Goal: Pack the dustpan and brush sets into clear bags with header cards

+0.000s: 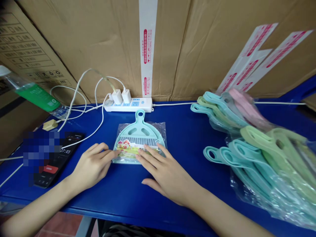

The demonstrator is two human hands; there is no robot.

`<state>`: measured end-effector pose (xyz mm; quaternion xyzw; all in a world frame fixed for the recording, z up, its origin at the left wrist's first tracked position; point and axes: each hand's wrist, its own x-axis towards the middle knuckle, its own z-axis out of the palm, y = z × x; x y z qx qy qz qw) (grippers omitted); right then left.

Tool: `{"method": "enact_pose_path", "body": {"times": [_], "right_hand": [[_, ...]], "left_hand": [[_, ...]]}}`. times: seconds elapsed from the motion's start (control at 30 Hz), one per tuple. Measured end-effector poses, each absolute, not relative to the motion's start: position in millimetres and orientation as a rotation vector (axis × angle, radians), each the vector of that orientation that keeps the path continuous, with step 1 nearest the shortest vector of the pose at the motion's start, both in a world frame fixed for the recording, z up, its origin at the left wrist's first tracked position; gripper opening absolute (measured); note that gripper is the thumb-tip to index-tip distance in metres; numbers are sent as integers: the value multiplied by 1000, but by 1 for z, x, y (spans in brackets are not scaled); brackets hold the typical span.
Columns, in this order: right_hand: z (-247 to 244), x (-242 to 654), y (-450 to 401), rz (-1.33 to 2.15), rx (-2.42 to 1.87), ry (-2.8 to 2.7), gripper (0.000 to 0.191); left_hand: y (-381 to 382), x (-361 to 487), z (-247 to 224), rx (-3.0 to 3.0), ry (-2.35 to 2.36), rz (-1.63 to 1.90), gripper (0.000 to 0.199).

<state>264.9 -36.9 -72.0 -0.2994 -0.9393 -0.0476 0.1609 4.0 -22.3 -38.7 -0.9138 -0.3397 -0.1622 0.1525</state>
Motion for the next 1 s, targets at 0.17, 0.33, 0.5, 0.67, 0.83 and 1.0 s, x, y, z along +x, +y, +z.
{"method": "enact_pose_path", "body": {"times": [0.17,0.33,0.5,0.67,0.83,1.0], "right_hand": [[-72,267,-35,-38,-848,-2727,47],[-68,269,-33,-25,-851,-2717,46],[-61,273,-33,-105,-877,-2646,43],[-51,279,-33,-261,-865,-2564,40],[-48,285,-33,-404,-923,-2512,42],[-55,282,-36,-484,-953,-2522,47]], "left_hand": [[-17,2,-42,-2700,-1061,-450,29],[-15,-3,-46,-2728,-1087,-688,27],[-19,-2,-41,-2703,-1166,-806,27],[-21,-1,-38,-2690,-1090,-786,25],[-22,-2,-38,-2690,-1045,-734,24],[-22,-1,-37,-2706,-1033,-722,25]]}}
